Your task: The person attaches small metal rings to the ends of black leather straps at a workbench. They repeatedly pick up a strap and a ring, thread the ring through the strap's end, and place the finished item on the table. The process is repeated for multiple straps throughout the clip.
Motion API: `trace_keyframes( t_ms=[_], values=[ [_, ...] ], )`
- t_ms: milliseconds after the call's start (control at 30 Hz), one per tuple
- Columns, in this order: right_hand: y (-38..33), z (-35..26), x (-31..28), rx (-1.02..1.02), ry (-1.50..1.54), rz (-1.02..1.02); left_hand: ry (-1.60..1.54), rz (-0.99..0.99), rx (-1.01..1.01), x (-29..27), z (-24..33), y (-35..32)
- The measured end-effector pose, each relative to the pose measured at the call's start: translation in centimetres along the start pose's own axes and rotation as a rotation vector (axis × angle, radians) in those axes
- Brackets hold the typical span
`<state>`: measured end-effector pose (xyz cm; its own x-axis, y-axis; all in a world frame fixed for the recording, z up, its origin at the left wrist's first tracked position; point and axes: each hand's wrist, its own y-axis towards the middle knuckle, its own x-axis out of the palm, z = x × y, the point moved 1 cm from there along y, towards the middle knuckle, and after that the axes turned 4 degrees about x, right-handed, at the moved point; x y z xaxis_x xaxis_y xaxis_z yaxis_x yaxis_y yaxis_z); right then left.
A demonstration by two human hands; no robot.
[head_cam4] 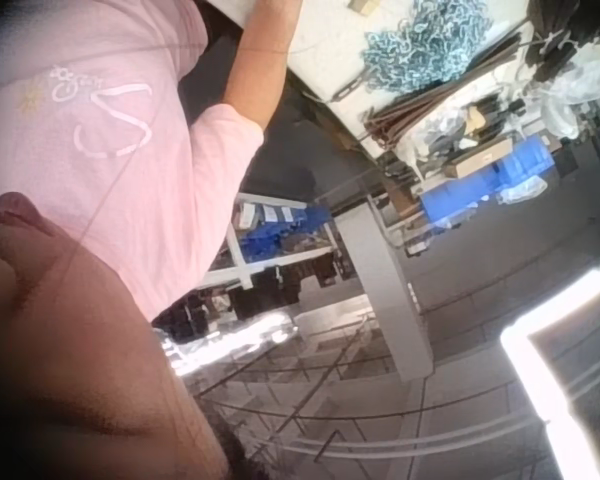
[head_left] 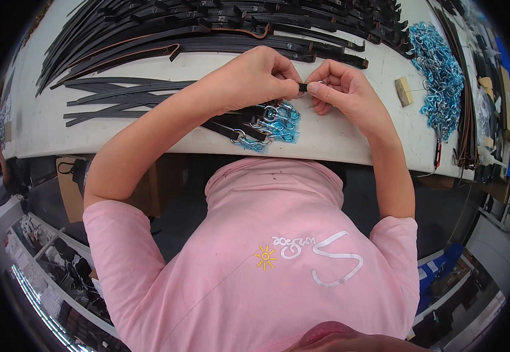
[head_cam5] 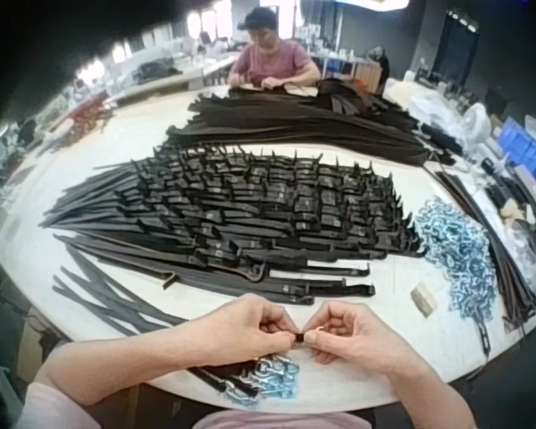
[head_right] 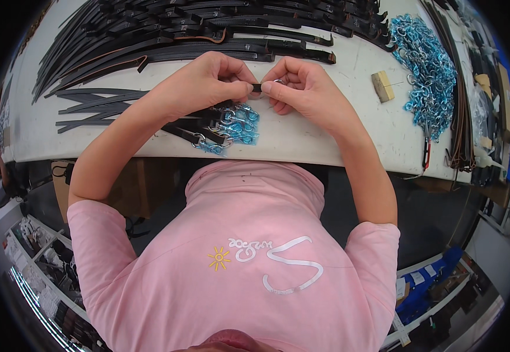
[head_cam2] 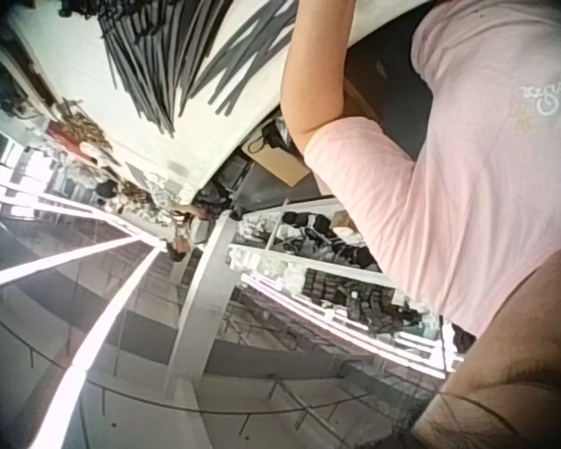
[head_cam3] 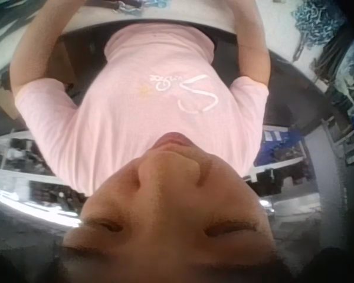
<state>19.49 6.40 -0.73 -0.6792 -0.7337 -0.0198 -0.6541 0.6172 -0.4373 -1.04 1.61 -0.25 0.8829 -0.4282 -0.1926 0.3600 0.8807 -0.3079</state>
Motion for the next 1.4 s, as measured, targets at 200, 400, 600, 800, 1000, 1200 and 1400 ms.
trace_keyframes(
  t_ms=[200, 400, 600, 800, 1000, 1200, 1400],
  values=[
    [0.08, 0.13, 0.09, -0.003, -0.01, 0.001, 0.018, 0.008, 0.009, 0.09, -0.3, 0.07],
    [0.01, -0.01, 0.06, -0.003, -0.024, 0.01, 0.018, -0.018, 0.033, -0.14, 0.14, -0.09],
    [0.06, 0.02, 0.08, -0.001, -0.036, 0.007, 0.032, -0.051, 0.001, -0.47, 0.07, 0.33],
    [0.14, 0.11, -0.02, -0.005, -0.043, -0.003, 0.047, -0.044, 0.029, -0.5, 0.07, 0.29],
    [0.21, 0.09, -0.06, 0.015, -0.05, -0.011, 0.073, -0.046, 0.058, -0.45, -0.09, 0.2],
    [0.2, 0.02, -0.01, 0.01, -0.056, -0.006, 0.057, -0.007, 0.083, -0.23, -0.46, 0.16],
    [0.16, -0.01, -0.06, 0.012, -0.054, -0.006, 0.108, -0.065, 0.046, -0.51, 0.27, 0.02]
  ],
)
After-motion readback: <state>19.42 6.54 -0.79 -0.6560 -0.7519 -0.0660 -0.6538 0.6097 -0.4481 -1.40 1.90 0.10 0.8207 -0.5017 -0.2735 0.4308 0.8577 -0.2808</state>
